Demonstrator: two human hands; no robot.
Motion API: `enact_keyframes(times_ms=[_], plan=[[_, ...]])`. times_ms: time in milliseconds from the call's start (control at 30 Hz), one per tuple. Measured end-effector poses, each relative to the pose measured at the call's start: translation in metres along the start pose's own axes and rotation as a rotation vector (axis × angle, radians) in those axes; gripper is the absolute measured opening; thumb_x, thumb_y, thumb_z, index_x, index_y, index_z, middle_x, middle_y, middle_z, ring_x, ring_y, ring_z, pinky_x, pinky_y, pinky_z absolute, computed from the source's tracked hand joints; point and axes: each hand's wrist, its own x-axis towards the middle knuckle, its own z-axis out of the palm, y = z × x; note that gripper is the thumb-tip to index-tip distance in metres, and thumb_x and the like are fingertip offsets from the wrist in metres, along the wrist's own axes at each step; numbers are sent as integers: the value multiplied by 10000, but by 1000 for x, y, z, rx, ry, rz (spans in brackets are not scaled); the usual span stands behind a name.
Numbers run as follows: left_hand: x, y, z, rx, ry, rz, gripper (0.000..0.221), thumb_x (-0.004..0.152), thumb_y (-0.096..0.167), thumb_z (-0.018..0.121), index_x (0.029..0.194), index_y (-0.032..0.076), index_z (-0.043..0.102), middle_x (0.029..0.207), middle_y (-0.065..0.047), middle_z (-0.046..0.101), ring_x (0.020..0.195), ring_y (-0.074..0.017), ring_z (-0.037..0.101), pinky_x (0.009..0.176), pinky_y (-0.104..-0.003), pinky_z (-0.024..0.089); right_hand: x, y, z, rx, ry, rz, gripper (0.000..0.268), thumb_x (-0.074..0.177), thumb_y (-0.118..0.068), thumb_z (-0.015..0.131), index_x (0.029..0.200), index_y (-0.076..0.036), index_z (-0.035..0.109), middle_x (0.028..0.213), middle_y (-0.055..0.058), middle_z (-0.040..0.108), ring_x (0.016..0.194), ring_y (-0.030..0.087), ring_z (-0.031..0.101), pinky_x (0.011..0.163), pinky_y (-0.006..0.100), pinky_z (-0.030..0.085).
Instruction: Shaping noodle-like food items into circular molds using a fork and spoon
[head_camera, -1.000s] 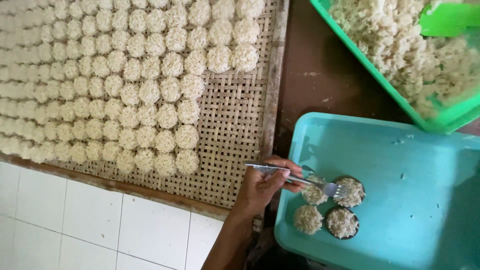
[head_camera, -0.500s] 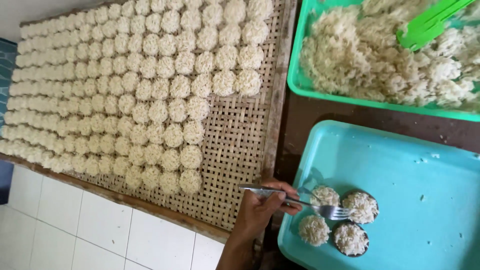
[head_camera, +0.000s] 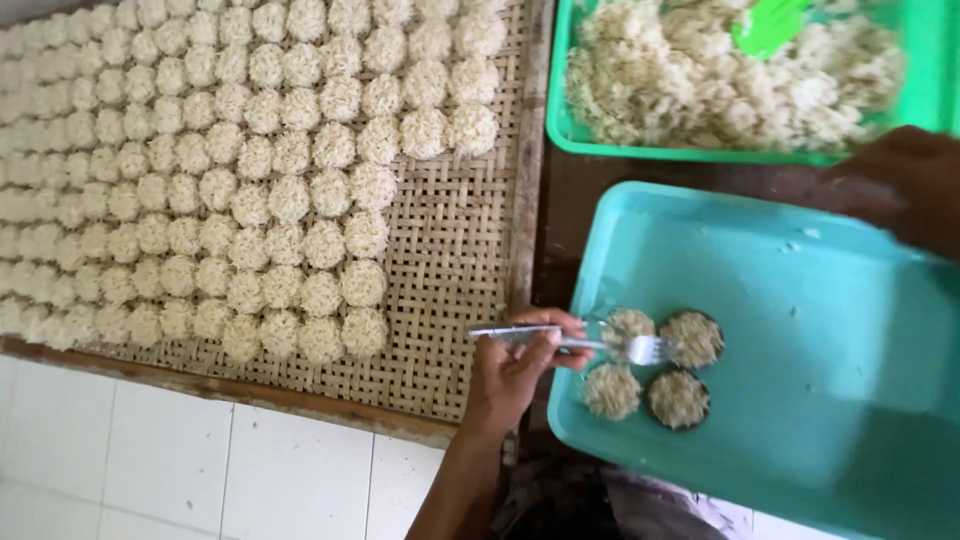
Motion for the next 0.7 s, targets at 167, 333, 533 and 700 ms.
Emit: enact_keyframes(times_ms=[167,333,533,700], plan=[[-5,8,8,-34,51,45,255,1018,142,625,1127,-85,670,1069,-234,717,846,-278,756,770,-300,668,28,-147,-53,-350,6,130,277,968,-349,766,1216,-226,757,1177,-13,740,1052,195,756,851,299,646],[-14,10,9,-21,70,53,303,1018,175,623,1154,-94,653,1036,-233,720,837,-261,757,756,-288,659,62,-161,-41,-435,-126,58,432,981,-404,640,1390,-266,646,1058,-9,737,879,170,757,693,284,669],[-19,16,4,31,89,18,282,1014,127,602,1145,-116,660,960,-197,730,802,-235,754,716,-260,627,110,-175,-41,-479,-190,39,387,1060,-461,501,1394,-302,612,1175,-41,740,917,161,775,650,249,704],[-23,12,-5,11,43,51,276,1022,127,598,1159,-107,651,994,-208,721,827,-239,743,745,-278,645,101,-166,-20,-493,-101,-61,390,1040,-424,534,1385,-268,628,1288,-8,693,964,144,719,662,231,668]])
